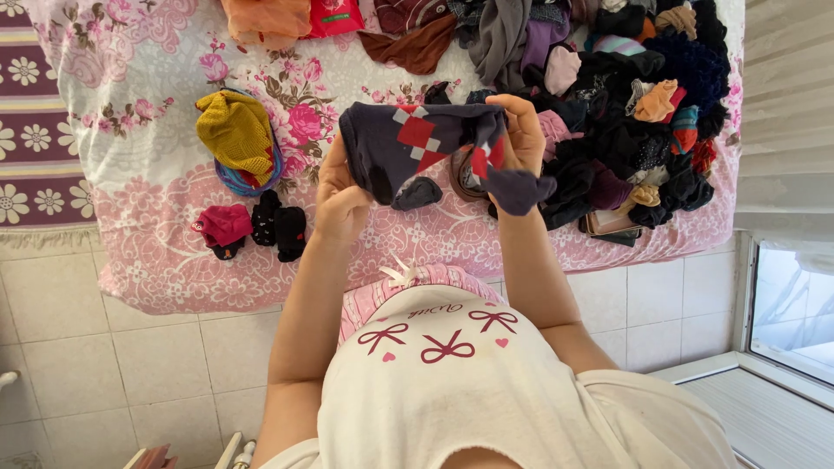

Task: The recorder is pairing and folding a large pile of socks on a bed.

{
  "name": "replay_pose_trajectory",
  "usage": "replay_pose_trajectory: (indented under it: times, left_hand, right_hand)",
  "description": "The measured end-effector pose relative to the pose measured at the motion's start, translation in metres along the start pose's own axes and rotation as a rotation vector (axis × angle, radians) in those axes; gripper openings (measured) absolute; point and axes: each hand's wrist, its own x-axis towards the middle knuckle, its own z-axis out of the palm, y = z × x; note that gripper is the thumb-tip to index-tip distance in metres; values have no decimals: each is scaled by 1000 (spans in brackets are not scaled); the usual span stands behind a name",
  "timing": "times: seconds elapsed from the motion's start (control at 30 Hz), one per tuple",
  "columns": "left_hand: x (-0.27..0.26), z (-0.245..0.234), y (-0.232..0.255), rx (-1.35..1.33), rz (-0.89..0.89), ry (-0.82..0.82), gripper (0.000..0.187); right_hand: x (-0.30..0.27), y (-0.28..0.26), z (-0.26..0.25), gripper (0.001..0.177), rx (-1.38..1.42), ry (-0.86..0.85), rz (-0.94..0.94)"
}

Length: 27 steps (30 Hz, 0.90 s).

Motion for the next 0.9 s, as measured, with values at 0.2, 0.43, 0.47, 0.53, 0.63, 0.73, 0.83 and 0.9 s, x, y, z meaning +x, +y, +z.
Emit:
replay_pose_trajectory:
  times: [0.2, 0.43, 0.47, 0.53, 0.63, 0.73, 0.83, 0.9]
  left_hand:
    - [-2, -14, -3, -56, -40, 27, 83]
    - [-3, 2, -42, 472, -85, -32, 83]
    - [-5, 6, -51, 590, -109, -3, 80]
    - [-2, -5, -61, 711, -130, 28, 76]
    - [12, -39, -58, 792, -116, 271, 52]
    - [53, -71, -37, 1025, -196, 502, 39]
    - [131, -117, -32, 1388, 85, 560, 31]
    - [206, -141, -29, 1385, 315, 622, 34]
  right_hand:
    - [2, 6, -7, 25, 256, -18, 68]
    - [-8, 10, 39, 18, -1068, 112, -415]
    - [-11, 11, 52, 18, -1112, 50, -385]
    - [-10, 23, 59, 20, -1150, -14, -359]
    - [-2, 47, 36, 17, -1002, -18, -79]
    - [1, 63, 11, 28, -928, -90, 146]
    - [-1, 78, -13, 37, -1011, -124, 233]
    - [-4, 81, -24, 36, -935, -147, 331]
